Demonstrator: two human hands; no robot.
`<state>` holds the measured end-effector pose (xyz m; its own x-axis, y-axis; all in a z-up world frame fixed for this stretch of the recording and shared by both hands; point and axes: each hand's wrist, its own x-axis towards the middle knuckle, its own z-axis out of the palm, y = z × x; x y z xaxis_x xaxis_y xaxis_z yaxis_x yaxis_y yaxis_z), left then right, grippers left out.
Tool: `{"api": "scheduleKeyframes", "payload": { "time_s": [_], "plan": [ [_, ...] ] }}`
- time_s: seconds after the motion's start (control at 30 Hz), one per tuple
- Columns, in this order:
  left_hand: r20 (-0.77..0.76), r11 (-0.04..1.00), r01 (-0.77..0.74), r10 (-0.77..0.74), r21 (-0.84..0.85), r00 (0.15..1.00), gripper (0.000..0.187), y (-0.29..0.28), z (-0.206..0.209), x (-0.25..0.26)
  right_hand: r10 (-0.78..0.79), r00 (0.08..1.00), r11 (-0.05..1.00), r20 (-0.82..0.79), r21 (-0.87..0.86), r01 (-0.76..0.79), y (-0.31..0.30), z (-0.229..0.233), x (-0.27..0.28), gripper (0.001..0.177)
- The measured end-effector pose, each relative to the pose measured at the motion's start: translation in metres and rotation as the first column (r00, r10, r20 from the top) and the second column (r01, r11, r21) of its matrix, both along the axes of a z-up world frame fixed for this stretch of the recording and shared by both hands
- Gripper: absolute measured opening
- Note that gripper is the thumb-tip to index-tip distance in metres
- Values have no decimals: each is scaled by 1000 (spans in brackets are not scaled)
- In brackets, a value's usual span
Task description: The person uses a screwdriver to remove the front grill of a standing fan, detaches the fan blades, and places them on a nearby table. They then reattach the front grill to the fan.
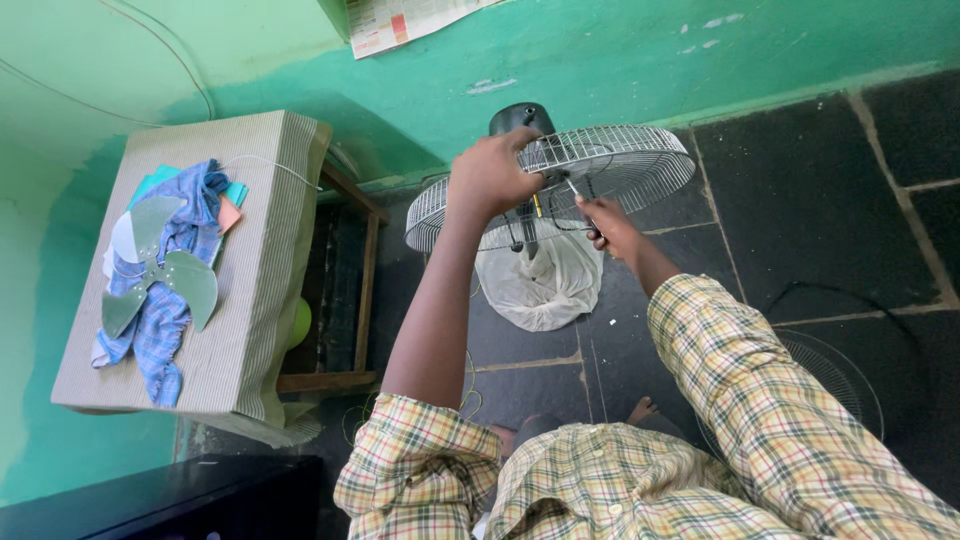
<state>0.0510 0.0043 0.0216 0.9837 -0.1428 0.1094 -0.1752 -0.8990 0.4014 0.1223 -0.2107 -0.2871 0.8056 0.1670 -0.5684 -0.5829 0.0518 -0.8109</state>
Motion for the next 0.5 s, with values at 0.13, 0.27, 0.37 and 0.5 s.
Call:
{"api": "scheduleKeyframes", "payload": {
  "time_s": [0.13, 0.27, 0.37, 0.5],
  "plan": [
    [15, 1000, 11, -11, 3, 1000, 58, 0, -1, 0, 63, 993, 989, -102, 138, -49, -2, -8, 8, 54],
    [2, 1000, -2, 2, 10, 1000, 58, 2, -2, 2, -12, 997, 993, 73, 119, 4, 5, -18, 0, 47],
    [23, 1000, 18, -18, -3, 1000, 57, 1, -5, 4, -54, 996, 993, 66, 104, 47, 13, -12, -15, 33],
    [42, 999, 31, -30, -20, 999, 58, 3, -7, 2, 9, 1000, 996, 12, 88, -11, 29, -1, -22, 24]
  ]
}}
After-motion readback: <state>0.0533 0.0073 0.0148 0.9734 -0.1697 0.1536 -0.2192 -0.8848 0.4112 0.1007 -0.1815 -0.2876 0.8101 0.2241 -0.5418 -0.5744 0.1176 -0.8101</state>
